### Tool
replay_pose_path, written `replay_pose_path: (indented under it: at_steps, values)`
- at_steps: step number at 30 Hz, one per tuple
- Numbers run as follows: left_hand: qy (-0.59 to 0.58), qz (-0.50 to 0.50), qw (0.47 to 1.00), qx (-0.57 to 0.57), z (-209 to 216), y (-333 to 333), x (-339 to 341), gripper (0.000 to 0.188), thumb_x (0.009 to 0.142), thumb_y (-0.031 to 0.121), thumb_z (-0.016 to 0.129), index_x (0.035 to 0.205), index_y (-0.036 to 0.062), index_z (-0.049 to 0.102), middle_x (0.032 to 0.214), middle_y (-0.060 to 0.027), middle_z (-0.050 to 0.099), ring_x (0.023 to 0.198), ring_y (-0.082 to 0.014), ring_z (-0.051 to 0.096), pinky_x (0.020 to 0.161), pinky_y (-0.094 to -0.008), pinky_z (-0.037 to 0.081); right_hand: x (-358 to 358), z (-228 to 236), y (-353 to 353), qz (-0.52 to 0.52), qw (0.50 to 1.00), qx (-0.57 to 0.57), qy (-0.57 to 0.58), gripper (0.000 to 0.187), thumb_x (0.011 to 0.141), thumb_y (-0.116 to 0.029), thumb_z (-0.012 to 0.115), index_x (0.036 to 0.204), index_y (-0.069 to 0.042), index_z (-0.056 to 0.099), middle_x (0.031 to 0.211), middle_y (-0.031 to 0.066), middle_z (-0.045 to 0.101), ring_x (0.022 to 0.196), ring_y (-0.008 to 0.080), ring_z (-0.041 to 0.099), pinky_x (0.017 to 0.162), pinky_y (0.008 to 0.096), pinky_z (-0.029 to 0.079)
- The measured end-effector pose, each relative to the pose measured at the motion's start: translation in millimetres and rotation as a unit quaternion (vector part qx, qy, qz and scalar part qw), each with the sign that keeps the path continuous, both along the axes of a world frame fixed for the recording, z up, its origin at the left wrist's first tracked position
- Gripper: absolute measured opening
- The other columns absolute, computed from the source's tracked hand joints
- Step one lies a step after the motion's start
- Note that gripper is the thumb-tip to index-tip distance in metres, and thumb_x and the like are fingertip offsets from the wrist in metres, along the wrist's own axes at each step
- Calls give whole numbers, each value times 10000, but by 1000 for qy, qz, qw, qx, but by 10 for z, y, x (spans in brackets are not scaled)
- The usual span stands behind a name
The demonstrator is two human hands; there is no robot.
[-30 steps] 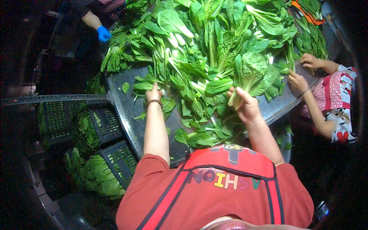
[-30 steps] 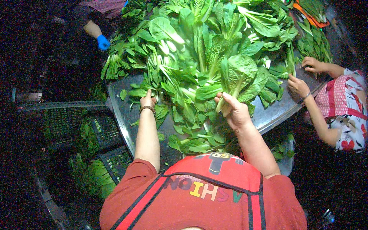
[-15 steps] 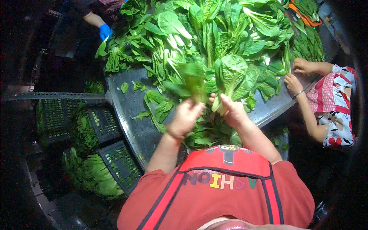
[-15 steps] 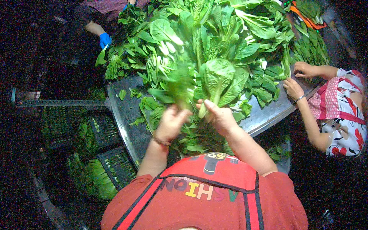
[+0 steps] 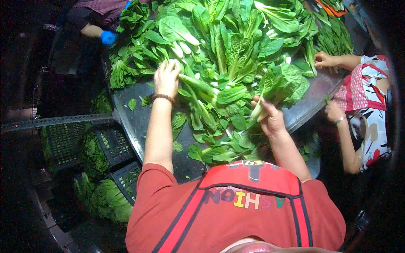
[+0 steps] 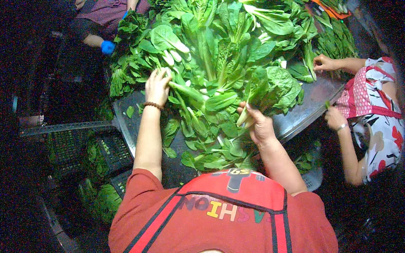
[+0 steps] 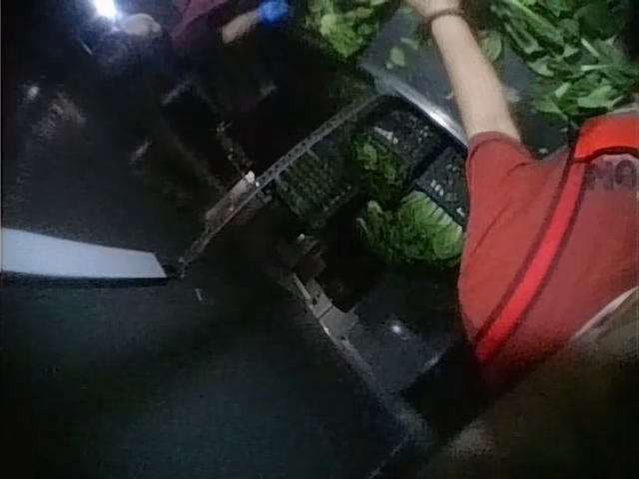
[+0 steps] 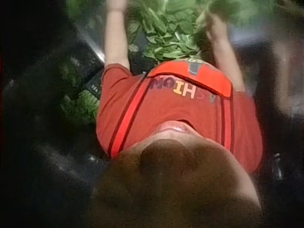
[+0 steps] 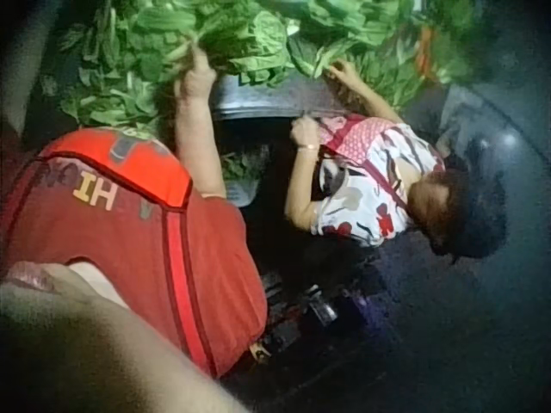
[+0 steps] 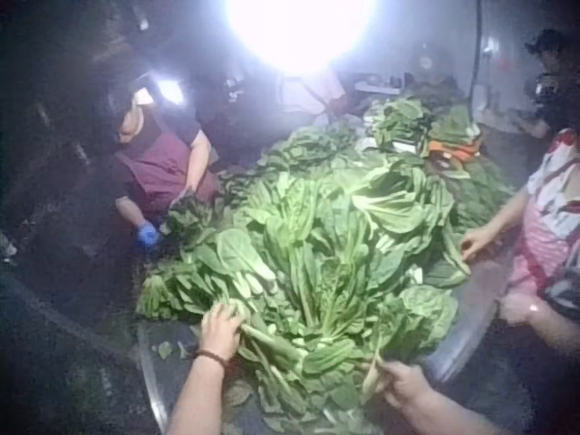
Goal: The person sorts leafy green vegetables on a metal table, picking up bunches, separating leaves, and placing them into piles. The person handles the vegetables by hand without using tools.
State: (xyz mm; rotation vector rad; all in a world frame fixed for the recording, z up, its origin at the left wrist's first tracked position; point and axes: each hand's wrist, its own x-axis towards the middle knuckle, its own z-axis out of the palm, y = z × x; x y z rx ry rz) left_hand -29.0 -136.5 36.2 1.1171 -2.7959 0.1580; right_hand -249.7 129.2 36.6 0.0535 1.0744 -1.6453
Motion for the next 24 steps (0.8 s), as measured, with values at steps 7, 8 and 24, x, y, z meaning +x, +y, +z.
replay_pose_path:
  at_steps: [7, 8, 24]
  values:
    - [390, 256, 849, 248, 301, 489, 489, 160, 858, 148, 545, 993, 71, 583, 881, -57, 624, 743, -169, 599, 700, -317, 484, 130, 28, -116, 48, 999, -3, -3, 337, 818, -209, 591, 1082, -9, 535, 1024, 107, 598, 929, 226, 579, 808, 348, 444]
    - [546, 206, 715, 385, 119, 552, 605, 150, 882, 141, 521, 995, 53, 568, 866, -28, 608, 756, -121, 577, 689, -285, 484, 195, 73, -143, 63, 998, -16, -11, 350, 817, -200, 585, 1103, -10, 516, 1021, 110, 596, 923, 228, 580, 814, 353, 447]
    - [725, 168, 580, 332, 630, 1202, 7, 250, 861, 155, 571, 1069, 17, 559, 917, -55, 613, 761, -117, 559, 724, -221, 439, 256, 40, -86, 98, 995, -17, -14, 415, 801, -216, 600, 1144, -13, 485, 1060, 127, 579, 954, 247, 567, 822, 378, 449]
